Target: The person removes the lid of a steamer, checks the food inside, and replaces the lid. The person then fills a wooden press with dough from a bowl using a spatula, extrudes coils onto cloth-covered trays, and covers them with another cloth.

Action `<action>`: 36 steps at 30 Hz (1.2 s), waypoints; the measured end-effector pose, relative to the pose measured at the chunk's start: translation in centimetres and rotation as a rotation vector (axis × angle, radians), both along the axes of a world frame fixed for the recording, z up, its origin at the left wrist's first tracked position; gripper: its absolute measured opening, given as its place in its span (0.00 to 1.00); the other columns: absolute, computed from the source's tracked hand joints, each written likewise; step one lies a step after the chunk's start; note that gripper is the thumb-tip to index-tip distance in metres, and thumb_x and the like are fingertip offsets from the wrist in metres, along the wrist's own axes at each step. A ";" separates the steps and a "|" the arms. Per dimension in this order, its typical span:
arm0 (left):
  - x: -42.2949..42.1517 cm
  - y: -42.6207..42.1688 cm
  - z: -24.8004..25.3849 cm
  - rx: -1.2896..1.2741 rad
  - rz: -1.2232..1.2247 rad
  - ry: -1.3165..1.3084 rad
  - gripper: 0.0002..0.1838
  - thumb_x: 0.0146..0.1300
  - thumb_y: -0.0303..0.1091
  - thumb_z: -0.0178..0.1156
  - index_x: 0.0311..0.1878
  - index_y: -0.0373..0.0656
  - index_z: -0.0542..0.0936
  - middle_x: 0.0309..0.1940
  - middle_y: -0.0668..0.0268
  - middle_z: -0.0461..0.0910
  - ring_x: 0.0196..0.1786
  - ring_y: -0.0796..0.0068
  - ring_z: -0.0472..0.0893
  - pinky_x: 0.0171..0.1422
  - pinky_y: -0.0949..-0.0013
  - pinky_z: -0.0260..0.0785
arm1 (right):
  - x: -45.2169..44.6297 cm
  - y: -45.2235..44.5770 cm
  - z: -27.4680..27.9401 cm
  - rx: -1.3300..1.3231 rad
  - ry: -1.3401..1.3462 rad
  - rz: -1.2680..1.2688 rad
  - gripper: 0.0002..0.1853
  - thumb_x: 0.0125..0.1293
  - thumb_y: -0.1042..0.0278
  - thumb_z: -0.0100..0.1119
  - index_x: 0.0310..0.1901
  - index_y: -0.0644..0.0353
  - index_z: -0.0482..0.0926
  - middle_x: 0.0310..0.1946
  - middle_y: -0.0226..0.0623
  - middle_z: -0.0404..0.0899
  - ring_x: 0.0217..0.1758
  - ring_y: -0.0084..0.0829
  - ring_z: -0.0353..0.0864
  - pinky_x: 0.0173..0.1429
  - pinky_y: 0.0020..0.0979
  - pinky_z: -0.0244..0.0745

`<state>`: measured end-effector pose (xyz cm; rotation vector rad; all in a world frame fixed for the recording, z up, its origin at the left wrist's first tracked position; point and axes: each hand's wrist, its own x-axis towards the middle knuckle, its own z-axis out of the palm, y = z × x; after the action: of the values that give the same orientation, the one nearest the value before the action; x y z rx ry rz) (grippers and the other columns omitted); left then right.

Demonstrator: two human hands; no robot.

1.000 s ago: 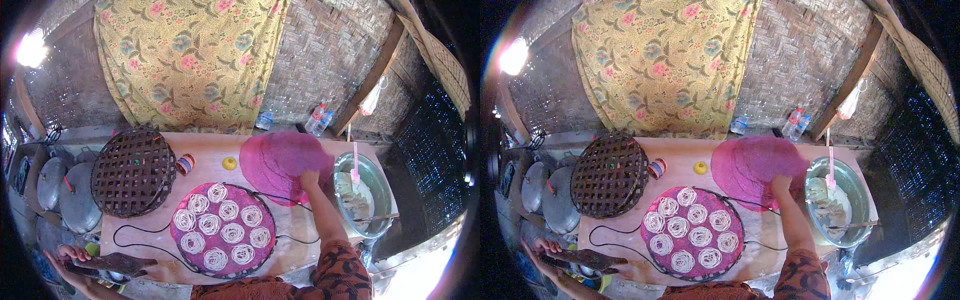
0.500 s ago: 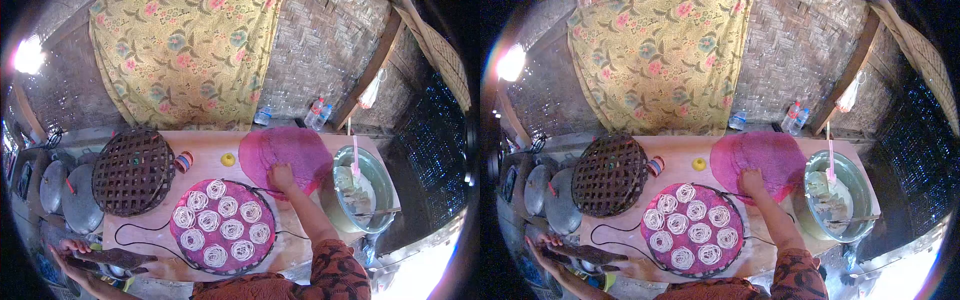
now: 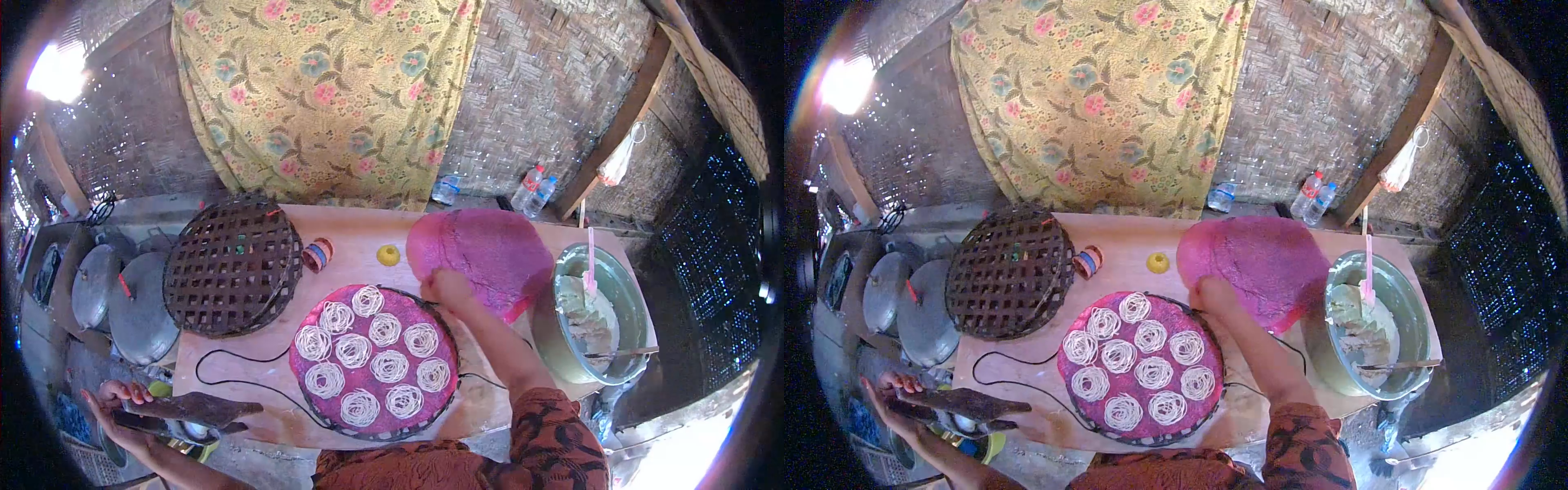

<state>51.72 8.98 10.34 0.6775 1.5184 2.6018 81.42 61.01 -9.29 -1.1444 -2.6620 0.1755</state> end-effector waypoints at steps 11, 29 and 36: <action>-0.8 -3.8 -1.6 0.106 -0.096 0.045 0.29 0.70 0.56 0.36 0.25 0.40 0.68 0.18 0.62 0.67 0.23 0.69 0.67 0.33 0.68 0.62 | 6.9 2.2 19.5 0.228 0.218 -0.285 0.09 0.56 0.67 0.55 0.25 0.64 0.78 0.29 0.54 0.79 0.35 0.52 0.80 0.40 0.46 0.76; 0.1 -4.3 -1.2 0.171 -0.109 0.026 0.30 0.71 0.56 0.36 0.26 0.38 0.70 0.18 0.59 0.69 0.23 0.67 0.68 0.34 0.67 0.63 | 2.0 -12.4 29.9 0.662 0.043 0.300 0.10 0.62 0.73 0.48 0.46 0.56 0.70 0.35 0.43 0.78 0.31 0.47 0.81 0.31 0.44 0.75; 0.5 -3.6 -0.8 0.117 -0.093 0.028 0.33 0.71 0.57 0.33 0.26 0.37 0.72 0.18 0.58 0.71 0.24 0.64 0.70 0.34 0.65 0.65 | 1.9 -17.4 33.0 0.300 0.685 0.167 0.06 0.59 0.82 0.55 0.38 0.64 0.75 0.32 0.38 0.78 0.33 0.23 0.76 0.38 0.25 0.72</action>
<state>52.26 5.40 9.59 0.7776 1.3159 2.6383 83.33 43.57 23.66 -0.6166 -2.0746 0.1544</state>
